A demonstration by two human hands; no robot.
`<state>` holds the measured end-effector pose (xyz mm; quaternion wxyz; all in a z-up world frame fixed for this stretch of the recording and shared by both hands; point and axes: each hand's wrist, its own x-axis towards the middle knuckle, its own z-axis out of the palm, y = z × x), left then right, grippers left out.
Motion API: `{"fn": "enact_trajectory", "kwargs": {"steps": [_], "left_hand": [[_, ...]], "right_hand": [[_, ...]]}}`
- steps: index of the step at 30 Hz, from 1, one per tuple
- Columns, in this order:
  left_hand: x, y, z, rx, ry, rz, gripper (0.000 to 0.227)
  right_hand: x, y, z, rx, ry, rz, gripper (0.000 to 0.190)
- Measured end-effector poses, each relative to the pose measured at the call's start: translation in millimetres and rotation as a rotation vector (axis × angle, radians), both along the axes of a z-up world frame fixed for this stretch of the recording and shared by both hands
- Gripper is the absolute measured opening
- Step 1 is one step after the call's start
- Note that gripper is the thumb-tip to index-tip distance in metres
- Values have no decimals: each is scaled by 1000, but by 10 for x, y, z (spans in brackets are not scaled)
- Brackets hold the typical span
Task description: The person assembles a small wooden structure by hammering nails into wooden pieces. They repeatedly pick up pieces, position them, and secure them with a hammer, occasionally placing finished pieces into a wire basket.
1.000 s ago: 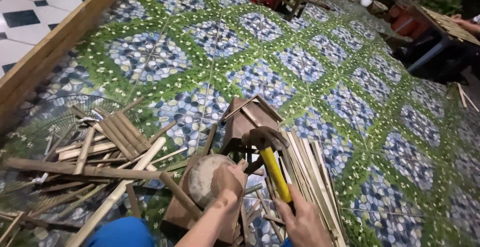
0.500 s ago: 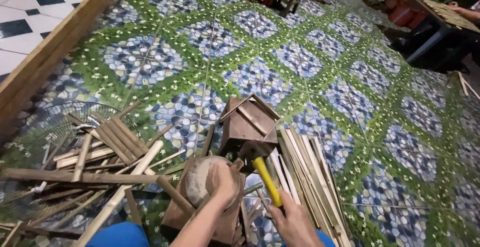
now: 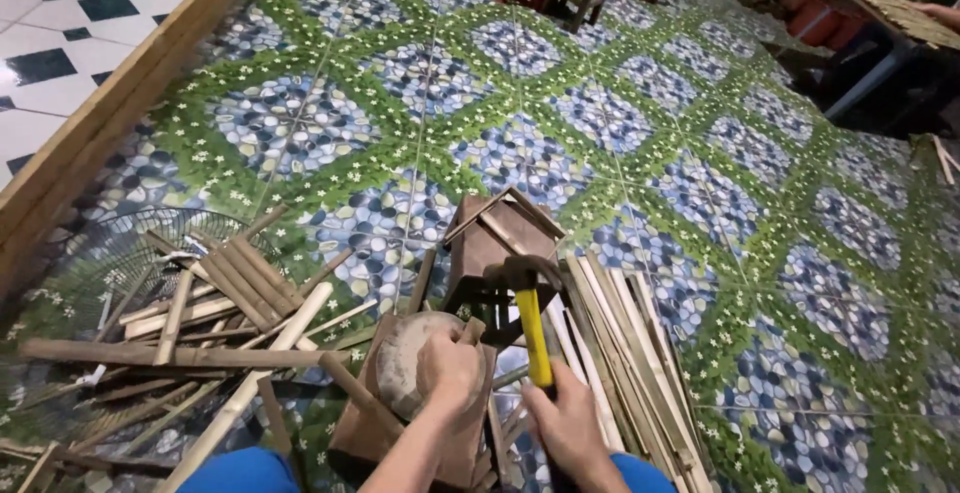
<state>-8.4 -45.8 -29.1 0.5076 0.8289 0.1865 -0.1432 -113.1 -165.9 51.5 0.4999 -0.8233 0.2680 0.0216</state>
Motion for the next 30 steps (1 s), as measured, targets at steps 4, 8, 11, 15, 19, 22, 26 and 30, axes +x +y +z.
{"fn": "enact_trajectory", "kwargs": {"steps": [4, 8, 11, 15, 19, 22, 26, 30], "left_hand": [[35, 12, -357, -222, -34, -18, 17], [15, 166, 40, -282, 115, -68, 17], [35, 165, -20, -489, 100, 74, 21], [-27, 216, 30, -229, -13, 38, 24], [-91, 136, 46, -265, -9, 132, 23], [-104, 96, 56, -396, -6, 187, 19], [-78, 151, 143, -415, 11, 186, 18], [20, 210, 138, -456, 90, 202, 21]], "right_hand": [[504, 0, -656, 386, -206, -63, 42], [818, 89, -1442, 464, -234, -130, 38], [890, 255, -1833, 235, -278, -111, 26], [796, 639, -1543, 84, -246, -272, 22], [708, 778, -1633, 39, -358, -363, 21], [669, 758, -1550, 114, -325, -372, 24], [656, 598, -1499, 225, -291, -370, 28], [429, 289, -818, -42, -164, -255, 20]]}}
